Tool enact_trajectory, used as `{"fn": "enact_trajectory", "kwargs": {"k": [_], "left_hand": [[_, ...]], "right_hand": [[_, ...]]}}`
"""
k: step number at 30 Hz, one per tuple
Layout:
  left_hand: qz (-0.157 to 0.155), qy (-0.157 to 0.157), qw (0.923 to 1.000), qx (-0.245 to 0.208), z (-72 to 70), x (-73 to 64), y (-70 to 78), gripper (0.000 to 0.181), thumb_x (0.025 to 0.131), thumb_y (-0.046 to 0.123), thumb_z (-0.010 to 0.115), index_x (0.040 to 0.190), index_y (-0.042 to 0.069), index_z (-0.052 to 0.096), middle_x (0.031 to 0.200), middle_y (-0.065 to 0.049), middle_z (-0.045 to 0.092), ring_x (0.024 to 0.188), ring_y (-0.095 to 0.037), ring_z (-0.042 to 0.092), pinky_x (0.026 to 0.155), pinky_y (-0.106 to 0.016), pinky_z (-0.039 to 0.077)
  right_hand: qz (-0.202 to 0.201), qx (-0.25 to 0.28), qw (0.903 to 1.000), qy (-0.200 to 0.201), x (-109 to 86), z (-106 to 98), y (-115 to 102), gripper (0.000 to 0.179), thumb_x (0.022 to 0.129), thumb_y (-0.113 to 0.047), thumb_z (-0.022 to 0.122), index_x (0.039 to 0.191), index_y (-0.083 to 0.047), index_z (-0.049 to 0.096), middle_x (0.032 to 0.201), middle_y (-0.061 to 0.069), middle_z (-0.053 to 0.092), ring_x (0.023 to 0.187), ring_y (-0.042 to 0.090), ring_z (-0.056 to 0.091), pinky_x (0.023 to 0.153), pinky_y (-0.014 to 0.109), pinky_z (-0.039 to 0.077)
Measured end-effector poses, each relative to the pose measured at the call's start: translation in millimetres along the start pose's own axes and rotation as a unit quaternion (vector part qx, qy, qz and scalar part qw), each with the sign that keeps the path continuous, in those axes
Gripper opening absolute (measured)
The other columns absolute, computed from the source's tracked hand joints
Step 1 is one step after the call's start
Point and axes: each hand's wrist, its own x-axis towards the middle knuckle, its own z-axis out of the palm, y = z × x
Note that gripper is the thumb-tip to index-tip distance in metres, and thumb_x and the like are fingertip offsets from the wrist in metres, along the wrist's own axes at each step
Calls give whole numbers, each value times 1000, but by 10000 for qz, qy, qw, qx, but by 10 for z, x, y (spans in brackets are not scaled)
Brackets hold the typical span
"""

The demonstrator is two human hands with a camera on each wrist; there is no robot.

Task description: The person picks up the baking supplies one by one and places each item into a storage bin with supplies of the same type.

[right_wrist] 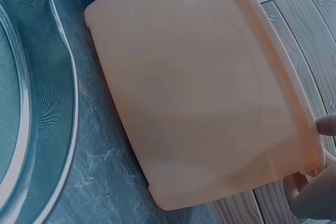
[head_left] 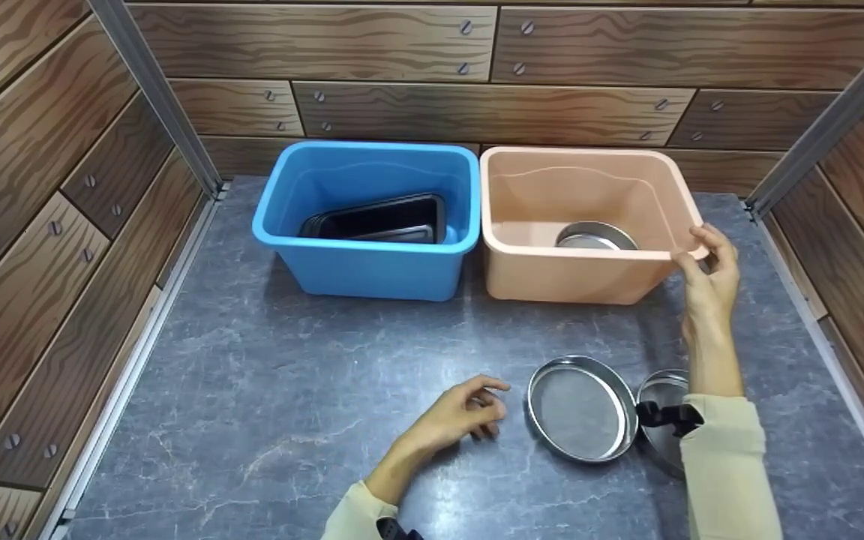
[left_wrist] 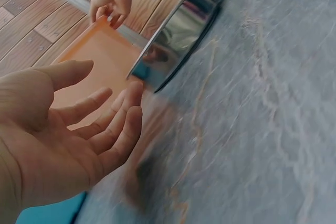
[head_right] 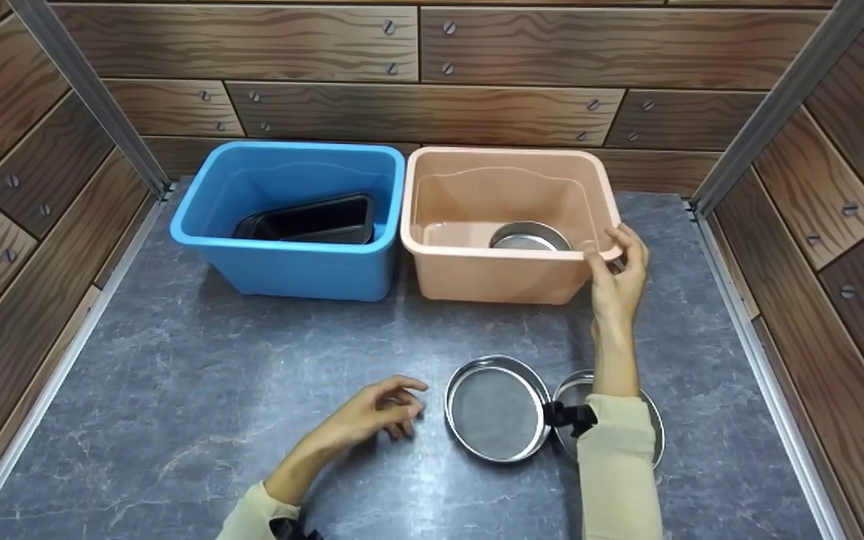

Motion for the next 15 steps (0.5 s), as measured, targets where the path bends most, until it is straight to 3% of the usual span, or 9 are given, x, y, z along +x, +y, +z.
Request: {"fn": "enact_trajectory", "kwargs": {"k": [4,10,15], "left_hand": [[46,-38,10000,33,74,43,-31,47,100,13,69,144,4,57,103,-1,68,81,-26,72,62,-27,55],[37,-57,9998,174,172,79,-46,50,97,16,74,144,9,58,104,1,67,78,-21,71,61,-26,55],[12,61,9994,348,253,137,-11,48,96,18,76,141,11,60,96,1,70,72,-18,69,59,-26,56]], "right_hand": [[-161,-135,9998,-42,-7,-3,17,41,87,18,62,125,3,68,137,0,49,124,17,50,96,18,45],[-164,-76,9998,-35,-8,-3,35,40,87,17,62,125,4,67,136,0,49,123,18,50,97,18,45],[-166,-177,9997,-50,15,-12,34,41,88,15,63,127,4,66,136,-2,49,123,17,50,99,19,44]]}}
